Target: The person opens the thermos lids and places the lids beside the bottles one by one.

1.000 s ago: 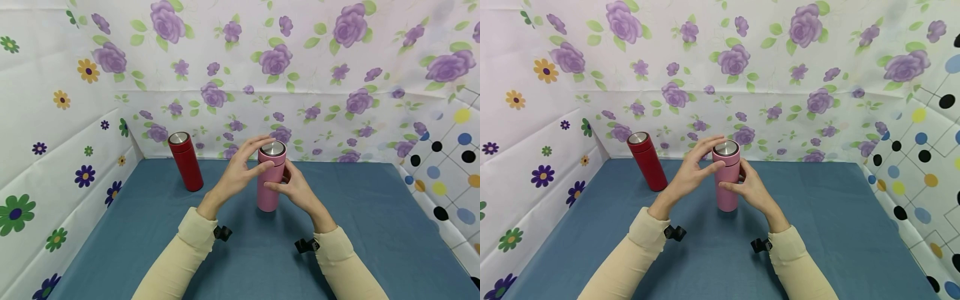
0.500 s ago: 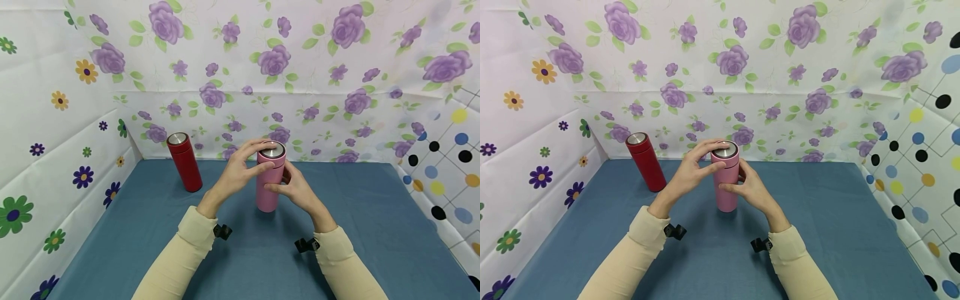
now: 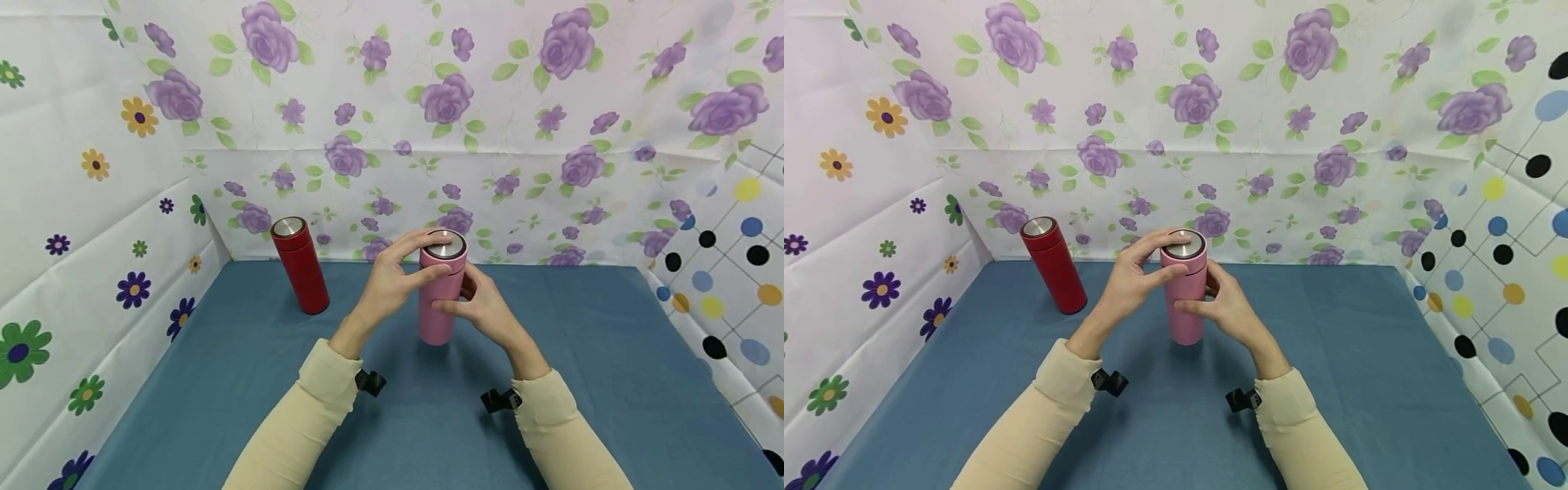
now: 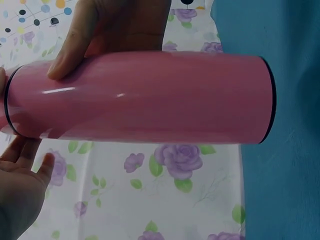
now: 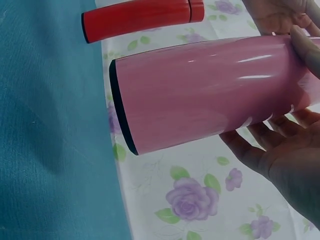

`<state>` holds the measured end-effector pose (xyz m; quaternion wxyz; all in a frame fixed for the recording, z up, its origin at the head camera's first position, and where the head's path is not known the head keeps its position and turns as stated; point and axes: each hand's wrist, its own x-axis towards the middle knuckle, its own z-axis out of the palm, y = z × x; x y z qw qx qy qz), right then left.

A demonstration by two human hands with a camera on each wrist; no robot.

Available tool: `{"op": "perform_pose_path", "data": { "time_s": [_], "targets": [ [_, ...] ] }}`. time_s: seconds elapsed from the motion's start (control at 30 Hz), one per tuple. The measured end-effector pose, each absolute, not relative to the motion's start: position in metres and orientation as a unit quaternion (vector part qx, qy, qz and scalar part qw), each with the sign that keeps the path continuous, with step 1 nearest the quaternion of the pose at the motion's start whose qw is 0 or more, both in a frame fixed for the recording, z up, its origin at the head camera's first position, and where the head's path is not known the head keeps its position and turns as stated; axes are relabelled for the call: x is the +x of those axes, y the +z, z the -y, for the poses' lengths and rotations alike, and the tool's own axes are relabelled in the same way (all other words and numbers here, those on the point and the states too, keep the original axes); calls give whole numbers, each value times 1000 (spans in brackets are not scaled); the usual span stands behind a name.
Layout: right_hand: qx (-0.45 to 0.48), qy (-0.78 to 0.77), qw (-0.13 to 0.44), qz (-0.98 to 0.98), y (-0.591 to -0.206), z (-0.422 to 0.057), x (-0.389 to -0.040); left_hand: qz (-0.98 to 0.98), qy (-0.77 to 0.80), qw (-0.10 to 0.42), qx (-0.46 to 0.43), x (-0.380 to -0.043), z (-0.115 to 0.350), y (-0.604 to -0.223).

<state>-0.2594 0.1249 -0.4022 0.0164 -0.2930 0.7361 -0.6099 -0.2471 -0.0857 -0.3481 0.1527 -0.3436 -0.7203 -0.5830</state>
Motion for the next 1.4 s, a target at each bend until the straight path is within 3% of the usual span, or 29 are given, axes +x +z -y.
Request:
{"op": "perform_pose_path", "data": {
  "time_s": [0.33, 0.83, 0.93, 1.2, 1.4],
  "targets": [
    [-286, -608, -12, -741, -402, -122, -258, 716, -582, 192, -334, -245, 82, -349],
    [-272, -601, -69, -749, -403, -119, -257, 724, -533, 322, -298, -242, 57, -349],
    [-272, -605, -50, -747, -404, -122, -259, 746, -522, 290, -294, -242, 60, -349],
    [-291, -627, 39, -721, -399, -135, -261, 704, -595, 96, -375, -249, 90, -335],
    [-322, -629, 69, -704, -399, -138, -260, 685, -596, 44, -417, -249, 97, -329]
  ]
}}
